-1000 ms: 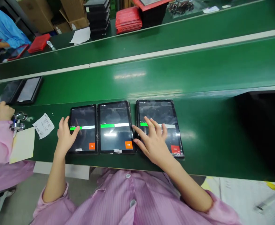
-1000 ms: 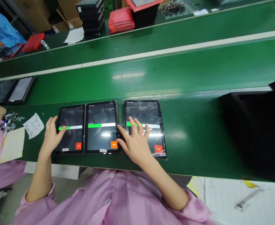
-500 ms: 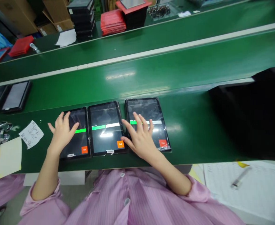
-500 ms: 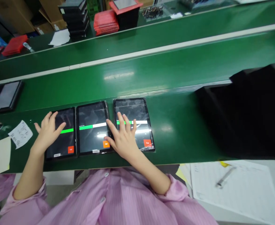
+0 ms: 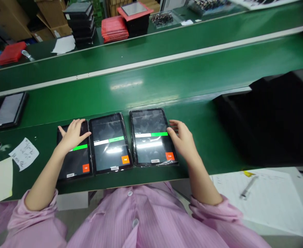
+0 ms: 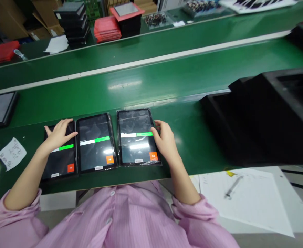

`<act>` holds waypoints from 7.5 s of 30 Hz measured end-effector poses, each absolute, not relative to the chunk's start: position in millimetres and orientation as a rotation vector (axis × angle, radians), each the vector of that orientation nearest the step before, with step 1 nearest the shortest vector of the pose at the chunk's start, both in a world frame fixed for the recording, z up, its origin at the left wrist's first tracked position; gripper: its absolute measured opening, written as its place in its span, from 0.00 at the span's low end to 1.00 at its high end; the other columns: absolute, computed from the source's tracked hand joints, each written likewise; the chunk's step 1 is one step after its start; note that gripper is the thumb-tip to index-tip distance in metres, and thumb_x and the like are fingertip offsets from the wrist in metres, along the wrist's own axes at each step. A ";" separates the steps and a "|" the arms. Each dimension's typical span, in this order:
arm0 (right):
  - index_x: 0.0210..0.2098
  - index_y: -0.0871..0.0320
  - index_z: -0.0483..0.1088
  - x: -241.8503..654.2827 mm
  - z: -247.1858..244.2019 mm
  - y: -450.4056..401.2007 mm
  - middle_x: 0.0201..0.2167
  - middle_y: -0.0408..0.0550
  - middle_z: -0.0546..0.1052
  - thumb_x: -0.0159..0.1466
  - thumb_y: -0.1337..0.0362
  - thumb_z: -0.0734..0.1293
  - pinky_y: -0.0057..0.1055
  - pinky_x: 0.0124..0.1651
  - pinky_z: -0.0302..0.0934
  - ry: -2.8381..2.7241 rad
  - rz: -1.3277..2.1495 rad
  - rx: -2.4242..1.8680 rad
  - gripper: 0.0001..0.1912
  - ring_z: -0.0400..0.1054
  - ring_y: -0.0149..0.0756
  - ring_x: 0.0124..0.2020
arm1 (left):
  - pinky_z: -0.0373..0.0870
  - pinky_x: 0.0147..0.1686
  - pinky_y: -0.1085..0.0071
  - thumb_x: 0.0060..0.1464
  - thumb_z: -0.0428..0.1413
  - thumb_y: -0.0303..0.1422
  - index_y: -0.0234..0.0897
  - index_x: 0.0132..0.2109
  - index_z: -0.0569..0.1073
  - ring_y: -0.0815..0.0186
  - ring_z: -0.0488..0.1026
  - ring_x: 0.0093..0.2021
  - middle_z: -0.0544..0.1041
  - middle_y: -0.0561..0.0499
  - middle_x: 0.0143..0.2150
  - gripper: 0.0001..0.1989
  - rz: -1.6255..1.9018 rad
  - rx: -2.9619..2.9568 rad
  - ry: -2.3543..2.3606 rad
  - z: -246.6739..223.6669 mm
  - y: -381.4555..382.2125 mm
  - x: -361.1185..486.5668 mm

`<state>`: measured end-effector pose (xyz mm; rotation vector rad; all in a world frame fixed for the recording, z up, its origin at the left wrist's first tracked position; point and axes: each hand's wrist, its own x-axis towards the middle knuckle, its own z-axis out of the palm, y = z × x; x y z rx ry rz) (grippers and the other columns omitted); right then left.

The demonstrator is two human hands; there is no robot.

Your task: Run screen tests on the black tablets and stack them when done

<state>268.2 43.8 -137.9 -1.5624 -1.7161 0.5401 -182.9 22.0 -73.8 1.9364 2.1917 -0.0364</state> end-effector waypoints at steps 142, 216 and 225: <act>0.53 0.51 0.74 281.5 -177.4 81.9 0.47 0.52 0.81 0.57 0.54 0.75 0.48 0.58 0.70 -1.289 1.030 -1.367 0.25 0.76 0.48 0.51 | 0.53 0.64 0.52 0.56 0.68 0.38 0.41 0.45 0.78 0.61 0.77 0.37 0.83 0.50 0.36 0.12 1.000 2.639 2.239 -140.4 -157.0 -88.7; 0.39 0.56 0.75 250.7 -175.4 107.0 0.36 0.54 0.81 0.57 0.50 0.69 0.47 0.47 0.72 -1.224 0.876 -1.440 0.18 0.76 0.46 0.38 | 0.44 0.66 0.28 0.66 0.44 0.31 0.34 0.65 0.67 0.43 0.66 0.68 0.68 0.29 0.67 0.23 -0.137 2.249 2.148 -65.7 58.0 -118.0; 0.42 0.57 0.71 248.0 -173.1 104.7 0.38 0.56 0.79 0.59 0.51 0.66 0.51 0.50 0.71 -1.261 0.816 -1.443 0.18 0.75 0.48 0.41 | 0.38 0.68 0.29 0.60 0.45 0.25 0.36 0.65 0.68 0.46 0.61 0.71 0.66 0.31 0.69 0.27 -0.223 2.528 1.592 -65.3 80.7 -55.2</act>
